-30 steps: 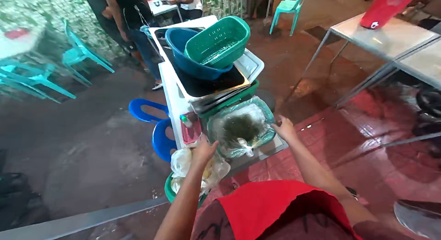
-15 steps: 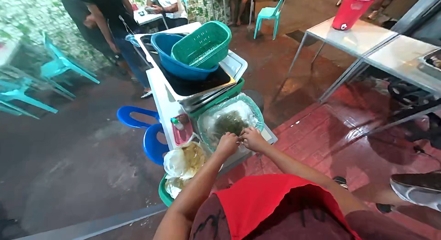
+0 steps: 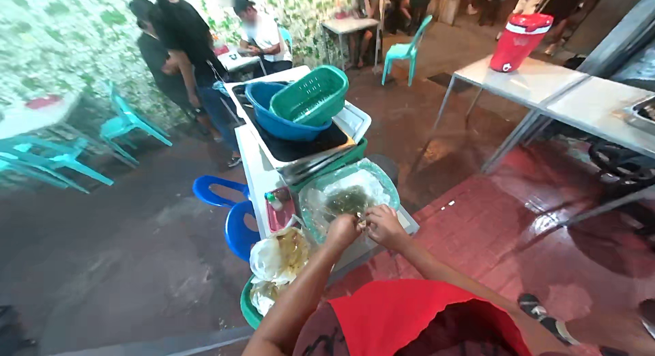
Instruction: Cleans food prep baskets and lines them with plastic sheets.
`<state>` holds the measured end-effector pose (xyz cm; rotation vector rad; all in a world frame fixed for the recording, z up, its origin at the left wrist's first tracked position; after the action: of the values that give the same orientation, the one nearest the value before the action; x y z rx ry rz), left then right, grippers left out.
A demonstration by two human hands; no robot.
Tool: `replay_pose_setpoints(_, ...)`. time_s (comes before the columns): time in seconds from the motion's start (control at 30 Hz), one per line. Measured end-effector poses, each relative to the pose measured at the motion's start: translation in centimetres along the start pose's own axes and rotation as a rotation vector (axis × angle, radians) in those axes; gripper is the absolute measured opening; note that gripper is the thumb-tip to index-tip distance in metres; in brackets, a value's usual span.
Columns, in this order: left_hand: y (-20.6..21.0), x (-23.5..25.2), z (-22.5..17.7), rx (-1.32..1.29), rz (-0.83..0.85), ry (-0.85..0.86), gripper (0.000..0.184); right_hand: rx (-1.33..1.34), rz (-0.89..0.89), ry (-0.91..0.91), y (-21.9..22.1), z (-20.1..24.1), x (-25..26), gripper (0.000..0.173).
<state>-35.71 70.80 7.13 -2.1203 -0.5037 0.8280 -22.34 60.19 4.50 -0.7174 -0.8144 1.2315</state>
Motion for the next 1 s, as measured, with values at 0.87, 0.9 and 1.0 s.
replay_pose_setpoints(0.87, 1.3, 2.0, 0.8, -0.091, 0.067, -0.167, 0.038, -0.329, 0.275, 0.015, 2.3, 1.9, 1.5, 0.035)
replay_pose_setpoints(0.9, 1.3, 2.1, 0.9, -0.071, 0.065, -0.153, 0.038, -0.325, 0.27, 0.001, 2.3, 1.7, 1.5, 0.036)
replay_pose_setpoints(1.0, 1.8, 2.7, 1.6, -0.003, 0.066, -0.103, 0.036, -0.315, 0.209, -0.041, 2.6, 1.2, 1.0, 0.034)
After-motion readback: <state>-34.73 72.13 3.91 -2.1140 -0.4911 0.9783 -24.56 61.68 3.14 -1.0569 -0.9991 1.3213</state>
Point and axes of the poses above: each hand's wrist, its own x-axis towards the middle knuckle, its own y-axis out of the palm, z = x × y, the point moved 1 cm from there along x, towards the middle knuckle, and after that the axes turned 3 degrees about -x, right-handed, at the moved point
